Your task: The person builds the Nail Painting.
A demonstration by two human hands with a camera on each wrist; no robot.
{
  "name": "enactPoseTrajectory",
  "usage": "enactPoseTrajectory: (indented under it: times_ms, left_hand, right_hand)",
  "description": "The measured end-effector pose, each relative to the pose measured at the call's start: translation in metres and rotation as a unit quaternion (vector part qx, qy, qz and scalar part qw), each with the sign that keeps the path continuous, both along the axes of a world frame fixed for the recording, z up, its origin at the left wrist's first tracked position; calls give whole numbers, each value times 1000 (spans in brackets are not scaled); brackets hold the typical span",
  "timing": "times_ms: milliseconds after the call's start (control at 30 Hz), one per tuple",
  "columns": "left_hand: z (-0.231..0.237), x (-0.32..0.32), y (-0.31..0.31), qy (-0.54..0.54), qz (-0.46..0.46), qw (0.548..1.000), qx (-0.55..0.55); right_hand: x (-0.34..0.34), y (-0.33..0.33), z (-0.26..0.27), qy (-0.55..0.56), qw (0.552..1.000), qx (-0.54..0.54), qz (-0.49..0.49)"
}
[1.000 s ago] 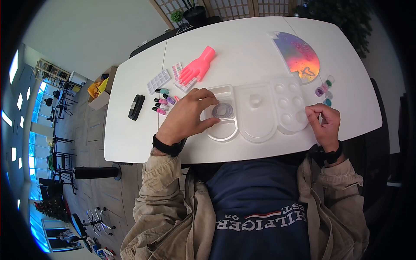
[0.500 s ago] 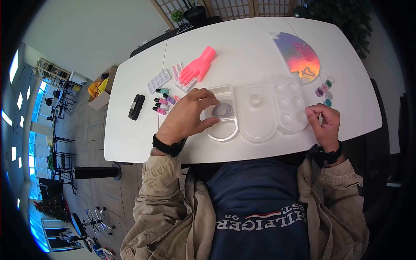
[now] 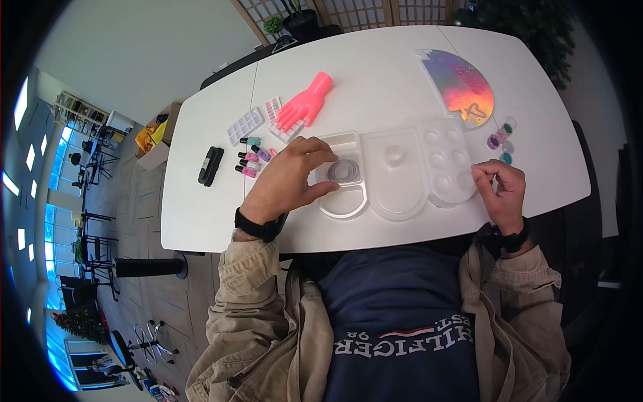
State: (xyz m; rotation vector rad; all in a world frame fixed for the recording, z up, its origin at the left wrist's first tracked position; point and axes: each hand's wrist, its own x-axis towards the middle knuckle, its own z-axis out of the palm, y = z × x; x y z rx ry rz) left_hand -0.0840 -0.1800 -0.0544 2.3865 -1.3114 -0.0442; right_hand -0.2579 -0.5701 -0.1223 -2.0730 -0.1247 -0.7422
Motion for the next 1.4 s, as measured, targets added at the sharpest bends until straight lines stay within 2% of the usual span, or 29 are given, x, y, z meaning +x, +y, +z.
enactPoseTrajectory:
  times_ms: [800,1000,1200,1300,1400]
  left_hand:
    - [1,0,-1,-5,-6,1000,2]
    - [3,-1,-7,-41,-24,996,-70]
    - [18,19,-1,-109,64,988,-88]
    - [31,37,1,-95,101,979,-152]
    - [23,65,5,-54,157,964,-207]
  right_hand:
    - [0,1,0,-1,1000,4,-4]
    - [2,3,5,-2,1000,-8,-4]
    - [0,2,3,-1,1000,5,-2]
    - [0,2,2,0,1000,13,-1]
    - [0,3,2,-1,1000,20,-1]
